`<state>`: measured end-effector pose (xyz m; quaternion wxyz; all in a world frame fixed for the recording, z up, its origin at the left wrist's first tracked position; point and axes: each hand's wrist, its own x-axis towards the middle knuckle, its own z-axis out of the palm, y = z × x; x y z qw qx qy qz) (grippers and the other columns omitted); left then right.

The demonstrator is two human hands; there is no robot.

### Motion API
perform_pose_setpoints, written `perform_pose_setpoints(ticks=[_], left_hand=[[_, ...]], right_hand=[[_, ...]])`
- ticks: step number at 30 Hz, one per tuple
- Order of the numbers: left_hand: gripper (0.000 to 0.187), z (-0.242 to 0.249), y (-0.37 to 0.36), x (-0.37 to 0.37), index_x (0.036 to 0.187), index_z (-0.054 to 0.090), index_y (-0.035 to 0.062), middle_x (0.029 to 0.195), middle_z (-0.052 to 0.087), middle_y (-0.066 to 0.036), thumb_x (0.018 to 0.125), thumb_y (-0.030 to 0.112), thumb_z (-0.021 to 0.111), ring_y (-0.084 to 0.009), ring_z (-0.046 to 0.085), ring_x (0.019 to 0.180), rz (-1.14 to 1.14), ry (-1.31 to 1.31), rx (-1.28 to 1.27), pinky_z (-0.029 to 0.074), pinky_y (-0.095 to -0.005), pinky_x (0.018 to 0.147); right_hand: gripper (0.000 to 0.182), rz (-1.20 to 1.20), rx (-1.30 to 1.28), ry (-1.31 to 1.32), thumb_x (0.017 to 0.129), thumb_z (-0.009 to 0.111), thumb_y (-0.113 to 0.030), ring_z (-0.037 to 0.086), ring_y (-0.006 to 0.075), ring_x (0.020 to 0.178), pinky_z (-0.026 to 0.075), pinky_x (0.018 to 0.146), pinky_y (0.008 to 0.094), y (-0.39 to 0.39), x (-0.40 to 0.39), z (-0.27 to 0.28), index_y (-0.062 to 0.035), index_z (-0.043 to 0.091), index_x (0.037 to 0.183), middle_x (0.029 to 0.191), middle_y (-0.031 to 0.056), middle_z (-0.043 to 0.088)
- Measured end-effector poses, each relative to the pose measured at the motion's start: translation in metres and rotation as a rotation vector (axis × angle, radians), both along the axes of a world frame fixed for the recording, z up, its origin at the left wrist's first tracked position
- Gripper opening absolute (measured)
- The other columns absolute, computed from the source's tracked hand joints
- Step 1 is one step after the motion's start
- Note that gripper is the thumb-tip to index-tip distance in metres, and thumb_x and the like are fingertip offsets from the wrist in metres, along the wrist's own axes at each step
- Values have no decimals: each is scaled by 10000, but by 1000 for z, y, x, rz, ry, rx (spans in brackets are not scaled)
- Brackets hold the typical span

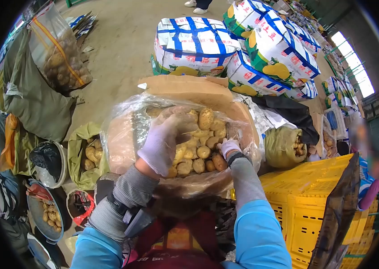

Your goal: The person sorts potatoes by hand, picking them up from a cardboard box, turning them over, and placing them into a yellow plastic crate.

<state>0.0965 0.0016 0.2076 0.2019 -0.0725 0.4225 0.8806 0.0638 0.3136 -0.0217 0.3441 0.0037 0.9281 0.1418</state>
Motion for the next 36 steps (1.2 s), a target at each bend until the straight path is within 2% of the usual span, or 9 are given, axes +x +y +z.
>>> perform_pose_setpoints(ticks=[3, 7, 13, 16, 20, 27, 30, 33, 36], left_hand=[[368, 3, 3, 0, 1302, 537, 72, 1177, 615, -51, 984, 257, 554, -184, 608, 1011, -8, -6, 15, 481, -318, 831], [338, -18, 11, -1, 1272, 549, 65, 1152, 627, -59, 985, 242, 556, -188, 619, 998, -40, 25, 55, 492, -317, 809], [374, -20, 47, 15, 1324, 504, 103, 1217, 602, -50, 961, 151, 582, -197, 611, 1066, -154, -61, -192, 532, -333, 823], [520, -22, 57, 29, 1402, 435, 120, 1285, 564, -49, 918, 94, 625, -208, 572, 1163, -356, 110, 45, 523, -370, 916], [807, -50, 66, 29, 1459, 345, 42, 1390, 476, -107, 750, -76, 710, -228, 507, 1256, -272, 379, 46, 467, -367, 1020], [810, -40, 60, 28, 1445, 379, -7, 1352, 523, -127, 722, -35, 744, -185, 543, 1191, -318, 477, -84, 499, -310, 962], [701, -20, 50, 28, 1447, 375, 4, 1301, 574, -85, 821, 56, 686, -174, 602, 1144, -445, 303, -69, 564, -264, 808], [600, -14, 45, 22, 1440, 392, 21, 1245, 617, -58, 925, 234, 613, -144, 644, 1056, -480, 84, 77, 565, -210, 682], [613, -14, 35, 19, 1442, 390, 30, 1254, 603, -68, 973, 394, 541, -153, 639, 1047, -551, 68, -16, 561, -226, 705]], right_hand=[[645, -140, -201, 87, 809, 751, -206, 566, 361, 1217, 481, 979, 484, 11, 5, 29, -162, 480, 1393, 1347, 171, 541], [703, -764, -1028, 25, 826, 777, -231, 577, 252, 1195, 540, 907, 369, 34, 15, 75, -69, 430, 1416, 1369, 127, 521], [632, -940, -2045, 33, 930, 666, -264, 558, 216, 1205, 554, 872, 359, -18, 65, 168, -114, 361, 1464, 1364, 79, 513], [620, -820, -2136, 72, 948, 643, -298, 546, 208, 1216, 551, 872, 352, -49, 86, 209, -113, 361, 1467, 1366, 80, 511], [819, -230, -1129, 1018, 870, 730, -404, 537, 249, 1221, 488, 972, 359, -74, 99, 201, -18, 325, 1468, 1392, 143, 488], [506, -417, -1422, 859, 993, 565, -362, 573, 283, 1169, 452, 1014, 344, -51, 82, 203, 23, 516, 1317, 1247, 184, 606], [456, -1197, -2335, 306, 1044, 463, -309, 553, 270, 1201, 432, 1036, 339, -50, 74, 184, 12, 478, 1368, 1312, 156, 578], [476, -696, -2117, 630, 1016, 534, -266, 518, 250, 1246, 400, 1069, 339, -70, 84, 227, -8, 446, 1406, 1353, 131, 552], [487, -74, -1502, 871, 981, 604, -236, 517, 228, 1238, 397, 1074, 345, -75, 83, 223, -25, 460, 1396, 1328, 133, 558]])
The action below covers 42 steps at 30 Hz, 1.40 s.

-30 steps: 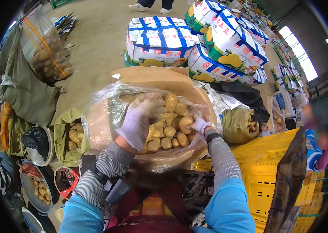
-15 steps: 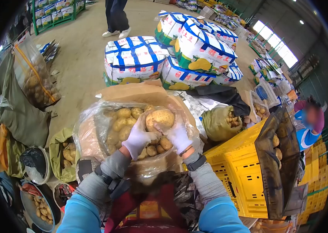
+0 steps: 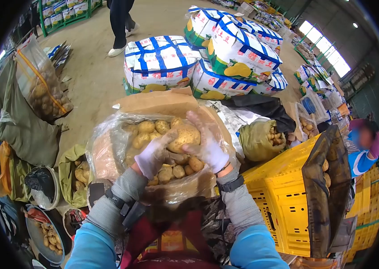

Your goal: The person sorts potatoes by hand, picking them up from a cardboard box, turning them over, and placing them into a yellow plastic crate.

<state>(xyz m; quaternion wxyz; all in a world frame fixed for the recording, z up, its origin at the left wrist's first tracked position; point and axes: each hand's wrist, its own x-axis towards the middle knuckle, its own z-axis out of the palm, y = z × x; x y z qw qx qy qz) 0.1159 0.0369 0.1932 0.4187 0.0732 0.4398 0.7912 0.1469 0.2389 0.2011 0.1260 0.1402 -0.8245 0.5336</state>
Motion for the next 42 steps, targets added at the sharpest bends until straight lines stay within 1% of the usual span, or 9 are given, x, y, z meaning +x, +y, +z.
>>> perform_pose_setpoints(ticks=[7, 18, 24, 28, 33, 35, 37, 40, 42], left_hand=[[684, 6, 23, 14, 1437, 391, 27, 1275, 580, -88, 981, 529, 483, -166, 634, 1042, 232, 266, -280, 558, -275, 714], [653, -11, 14, 5, 1346, 457, 15, 1087, 665, -128, 997, 567, 424, -231, 692, 641, 196, -18, -117, 556, -271, 528], [456, -18, 16, 7, 1386, 448, 33, 1177, 650, -81, 1001, 263, 537, -133, 674, 930, 175, 379, -121, 554, -225, 622], [612, -25, 5, -7, 1427, 405, 40, 1272, 591, -104, 892, 206, 651, -174, 660, 972, 71, 171, -155, 574, -282, 646], [694, -44, 3, -13, 1479, 368, 79, 1349, 551, -82, 887, 267, 676, -234, 593, 1147, 149, -60, 92, 583, -371, 735], [667, -59, -7, -19, 1471, 385, 72, 1411, 494, -86, 915, 334, 644, -247, 543, 1216, 208, 904, -266, 577, -406, 765], [651, -42, -9, -11, 1459, 402, 59, 1445, 460, -100, 920, 332, 642, -256, 516, 1252, 242, 1011, -412, 570, -415, 801], [626, 10, 4, 14, 1436, 428, 36, 1430, 468, -131, 902, 255, 670, -264, 524, 1239, 246, 407, -330, 555, -395, 853], [604, -25, -2, 6, 1420, 444, 27, 1387, 507, -146, 903, 241, 672, -273, 544, 1210, 229, 705, -389, 544, -390, 871]], right_hand=[[375, -385, -57, -618, 1013, 541, -345, 647, 219, 939, 509, 912, 339, 5, -1, 19, -3, 648, 1121, 1102, 117, 670], [615, -71, -249, -313, 990, 559, -439, 509, 208, 1221, 395, 1036, 288, 1, 13, 4, 44, 480, 1363, 1304, 151, 574], [771, -149, -296, -481, 893, 719, -373, 484, 236, 1260, 427, 1030, 310, 5, 11, 7, 28, 360, 1445, 1364, 156, 510], [993, -10, -388, -342, 757, 854, -254, 439, 278, 1315, 393, 1087, 322, -3, 8, -22, -23, 245, 1506, 1463, 161, 395], [1060, -92, 176, -106, 706, 872, -159, 412, 284, 1343, 334, 1141, 346, -16, 16, -11, -63, 210, 1529, 1506, 155, 353], [1035, -68, 123, -101, 712, 869, -180, 404, 275, 1350, 317, 1150, 356, -19, 16, -11, -59, 236, 1522, 1501, 150, 365], [1020, -20, 15, -153, 717, 869, -226, 391, 269, 1360, 300, 1157, 370, -15, 14, -9, -45, 259, 1514, 1482, 148, 383], [915, -9, -504, -432, 781, 822, -246, 427, 265, 1349, 352, 1123, 354, -6, 9, -7, -49, 296, 1502, 1506, 135, 400], [928, -135, -125, -202, 758, 838, -281, 458, 272, 1315, 378, 1100, 357, -14, 14, -11, -37, 317, 1485, 1455, 159, 443]])
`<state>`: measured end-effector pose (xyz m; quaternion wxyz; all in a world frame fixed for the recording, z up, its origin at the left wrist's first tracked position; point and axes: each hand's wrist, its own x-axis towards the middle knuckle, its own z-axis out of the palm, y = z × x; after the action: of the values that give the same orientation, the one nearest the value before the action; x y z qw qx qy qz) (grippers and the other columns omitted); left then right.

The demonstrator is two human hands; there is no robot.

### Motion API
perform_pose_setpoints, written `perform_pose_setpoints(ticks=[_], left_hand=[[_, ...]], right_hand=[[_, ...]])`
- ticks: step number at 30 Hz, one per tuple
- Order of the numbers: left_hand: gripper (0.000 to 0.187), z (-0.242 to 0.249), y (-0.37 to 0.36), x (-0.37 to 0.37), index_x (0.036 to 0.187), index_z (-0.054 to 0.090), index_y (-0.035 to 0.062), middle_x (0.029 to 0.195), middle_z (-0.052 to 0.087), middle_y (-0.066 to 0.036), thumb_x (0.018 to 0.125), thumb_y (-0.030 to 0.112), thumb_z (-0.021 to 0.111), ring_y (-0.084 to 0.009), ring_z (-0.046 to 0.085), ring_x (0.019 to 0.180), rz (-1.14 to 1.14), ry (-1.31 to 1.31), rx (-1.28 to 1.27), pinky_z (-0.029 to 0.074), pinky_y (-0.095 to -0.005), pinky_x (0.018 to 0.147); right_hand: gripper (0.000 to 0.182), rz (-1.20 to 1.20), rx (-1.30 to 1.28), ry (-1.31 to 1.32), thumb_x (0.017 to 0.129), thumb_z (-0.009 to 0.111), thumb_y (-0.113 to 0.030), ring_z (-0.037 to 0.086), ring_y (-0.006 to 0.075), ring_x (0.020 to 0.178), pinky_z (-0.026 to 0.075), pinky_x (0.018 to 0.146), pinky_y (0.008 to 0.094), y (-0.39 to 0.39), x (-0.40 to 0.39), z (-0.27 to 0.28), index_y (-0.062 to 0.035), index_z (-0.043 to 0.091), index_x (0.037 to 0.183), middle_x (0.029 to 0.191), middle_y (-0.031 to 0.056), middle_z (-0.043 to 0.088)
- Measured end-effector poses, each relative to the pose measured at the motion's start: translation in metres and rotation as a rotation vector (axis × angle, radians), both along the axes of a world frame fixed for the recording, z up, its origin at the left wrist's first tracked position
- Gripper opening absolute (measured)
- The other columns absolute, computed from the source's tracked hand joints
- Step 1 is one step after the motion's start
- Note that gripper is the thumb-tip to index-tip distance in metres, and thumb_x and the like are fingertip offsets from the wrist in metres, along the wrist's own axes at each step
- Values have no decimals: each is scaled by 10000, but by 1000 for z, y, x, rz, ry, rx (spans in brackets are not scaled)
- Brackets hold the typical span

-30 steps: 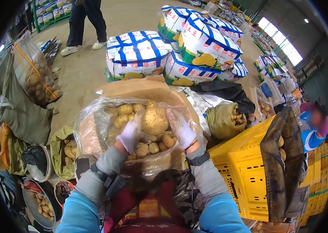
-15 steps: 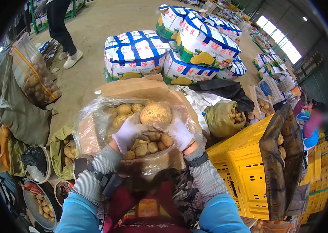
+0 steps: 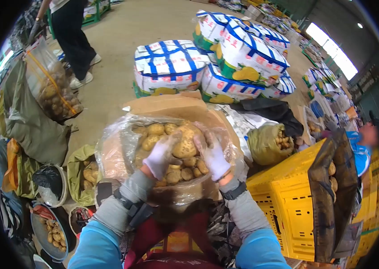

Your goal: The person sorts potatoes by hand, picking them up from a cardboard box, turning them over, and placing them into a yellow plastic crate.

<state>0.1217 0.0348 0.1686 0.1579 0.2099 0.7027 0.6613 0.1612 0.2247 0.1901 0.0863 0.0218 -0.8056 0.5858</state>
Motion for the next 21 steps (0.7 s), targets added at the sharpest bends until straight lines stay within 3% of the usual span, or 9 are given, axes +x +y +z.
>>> perform_pose_setpoints(ticks=[2, 4, 7, 9, 11, 13, 16, 18, 21], left_hand=[[644, -21, 2, -12, 1393, 448, -1, 1339, 518, -213, 811, 63, 716, -345, 538, 1209, 2, 77, 16, 514, -396, 951], [654, -32, -4, -13, 1392, 439, -1, 1314, 531, -226, 800, 14, 717, -357, 548, 1189, 33, 588, -299, 516, -401, 956], [677, 1, 5, -11, 1392, 448, 31, 1331, 541, -184, 804, 141, 764, -338, 574, 1134, 178, -840, 484, 524, -379, 925], [583, -67, 5, -26, 1384, 460, 41, 1346, 542, -147, 895, 273, 677, -300, 590, 1125, 164, -215, 312, 545, -376, 870], [974, -29, -9, -17, 1438, 370, -12, 1460, 430, -225, 634, 185, 883, -380, 464, 1311, 31, 512, -423, 372, -389, 1115], [900, -97, 3, -35, 1440, 377, 7, 1418, 490, -177, 689, 183, 840, -321, 497, 1289, -131, -99, 357, 462, -385, 1008], [622, -31, 3, -21, 1451, 376, 99, 1347, 565, -66, 963, 439, 555, -221, 605, 1154, -96, -833, 707, 554, -351, 799], [813, -20, 2, -11, 1416, 330, -25, 1335, 550, -127, 805, 215, 808, -226, 561, 1205, -91, -293, 412, 479, -350, 1021], [904, 9, -4, -3, 1393, 333, -54, 1319, 553, -150, 712, 175, 881, -223, 550, 1215, -40, -174, 235, 466, -331, 1025]], right_hand=[[942, -69, 367, 237, 735, 855, -315, 488, 280, 1280, 404, 1078, 361, -15, 3, -8, -25, 337, 1468, 1404, 183, 487], [933, -55, 264, 122, 728, 868, -344, 483, 302, 1254, 415, 1054, 394, -20, 4, 3, -55, 367, 1460, 1317, 186, 502], [850, -37, 115, 139, 768, 832, -275, 511, 309, 1261, 409, 1075, 384, -14, -5, -10, -20, 377, 1439, 1389, 198, 488], [662, -38, 21, 171, 858, 750, -273, 532, 295, 1243, 412, 1069, 383, -14, -9, -14, -32, 455, 1399, 1358, 185, 536], [485, -79, 54, 145, 935, 663, -266, 549, 277, 1227, 417, 1062, 376, -5, -9, -10, -36, 537, 1344, 1314, 176, 587], [347, -96, 104, 180, 1025, 518, -243, 568, 228, 1196, 426, 1041, 335, -4, -5, 2, -32, 608, 1285, 1251, 159, 642], [363, -84, -96, 141, 1046, 483, -236, 562, 193, 1192, 424, 1033, 308, -1, -4, -4, -14, 588, 1313, 1268, 136, 636], [372, -67, -190, 112, 1049, 477, -235, 558, 182, 1192, 420, 1034, 301, -4, -4, -3, -6, 578, 1325, 1283, 126, 628], [380, -54, -249, 82, 1045, 488, -243, 545, 181, 1206, 414, 1041, 303, -9, -1, 10, 0, 580, 1322, 1304, 133, 609]])
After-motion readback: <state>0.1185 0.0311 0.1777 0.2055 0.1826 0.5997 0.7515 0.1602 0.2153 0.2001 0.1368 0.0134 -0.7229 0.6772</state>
